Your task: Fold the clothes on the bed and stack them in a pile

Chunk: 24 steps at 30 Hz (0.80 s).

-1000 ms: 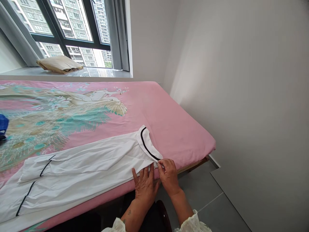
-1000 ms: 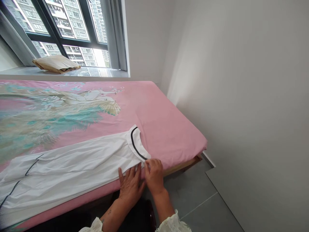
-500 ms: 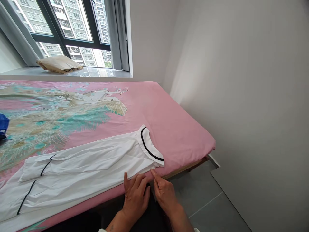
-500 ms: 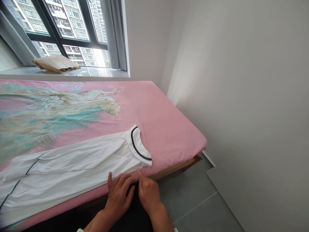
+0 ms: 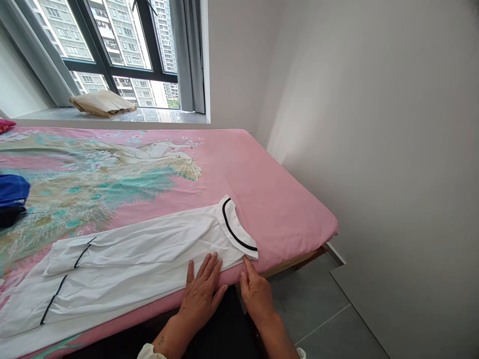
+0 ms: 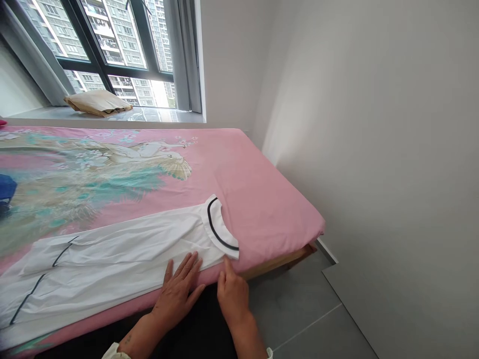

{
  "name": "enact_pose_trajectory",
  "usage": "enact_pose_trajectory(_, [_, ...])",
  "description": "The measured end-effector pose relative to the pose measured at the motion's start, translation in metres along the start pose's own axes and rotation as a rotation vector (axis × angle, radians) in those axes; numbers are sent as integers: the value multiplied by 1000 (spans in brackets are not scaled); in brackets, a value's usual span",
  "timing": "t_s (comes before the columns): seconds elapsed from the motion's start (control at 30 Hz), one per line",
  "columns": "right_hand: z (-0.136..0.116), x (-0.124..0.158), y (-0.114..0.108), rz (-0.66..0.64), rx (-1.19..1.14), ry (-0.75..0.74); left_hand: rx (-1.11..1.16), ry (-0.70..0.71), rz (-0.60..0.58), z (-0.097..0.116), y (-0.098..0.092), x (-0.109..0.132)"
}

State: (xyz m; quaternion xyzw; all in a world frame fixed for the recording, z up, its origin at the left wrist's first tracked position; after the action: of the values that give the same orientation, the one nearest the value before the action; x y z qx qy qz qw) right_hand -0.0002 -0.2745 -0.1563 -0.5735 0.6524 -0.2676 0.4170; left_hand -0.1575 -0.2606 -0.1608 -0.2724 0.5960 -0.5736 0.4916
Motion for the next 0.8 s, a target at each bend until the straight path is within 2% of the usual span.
enact_pose_trajectory(0.07, [-18, 1, -13, 134, -47, -116, 21, 26, -43, 1, -1, -10])
enact_pose_trajectory(0.1, [-31, 1, -16, 154, -49, -203, 29, 24, -62, 0, -1, -15])
enact_pose_trajectory(0.2, [-68, -2, -7, 57, -9, -446, 43, -6, -106, -7, -3, -25])
enact_pose_trajectory(0.27, [-80, -7, 7, -26, 1, -507, 38, -11, -117, -13, -3, -28])
enact_pose_trajectory(0.33, [-77, -13, 20, -72, 4, -454, 16, -8, -114, -19, -1, -29])
enact_pose_trajectory(0.4, [-61, -16, 33, -85, 24, -320, -11, -24, -102, -26, 4, -30])
enact_pose_trajectory(0.5, [-35, -10, 43, -46, 66, -104, -28, -85, -84, -33, 13, -32])
enact_pose_trajectory(0.57, [-29, -3, 44, -9, 89, -41, -18, -112, -81, -33, 14, -32])
enact_pose_trajectory(0.67, [-35, 0, 39, 47, 111, -55, 20, -78, -89, -30, 4, -30])
enact_pose_trajectory(0.73, [-47, -2, 36, 46, 97, -148, 64, 14, -75, -28, -11, -30])
enact_pose_trajectory(0.8, [-58, -5, 38, -1, 68, -249, 85, 80, -13, -33, -29, -31])
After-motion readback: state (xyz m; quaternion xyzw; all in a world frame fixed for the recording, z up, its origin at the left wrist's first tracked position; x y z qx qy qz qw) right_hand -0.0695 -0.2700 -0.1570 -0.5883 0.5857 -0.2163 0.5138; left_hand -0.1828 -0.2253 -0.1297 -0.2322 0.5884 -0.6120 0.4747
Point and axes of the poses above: each hand's wrist, its own x-axis away from the middle knuckle, its own y-axis out of the palm, z = x × y, the point moved 7 cm from there along -x, towards the middle knuckle, and after that the axes turned 7 degrees about -y, right-handed, at the moved point
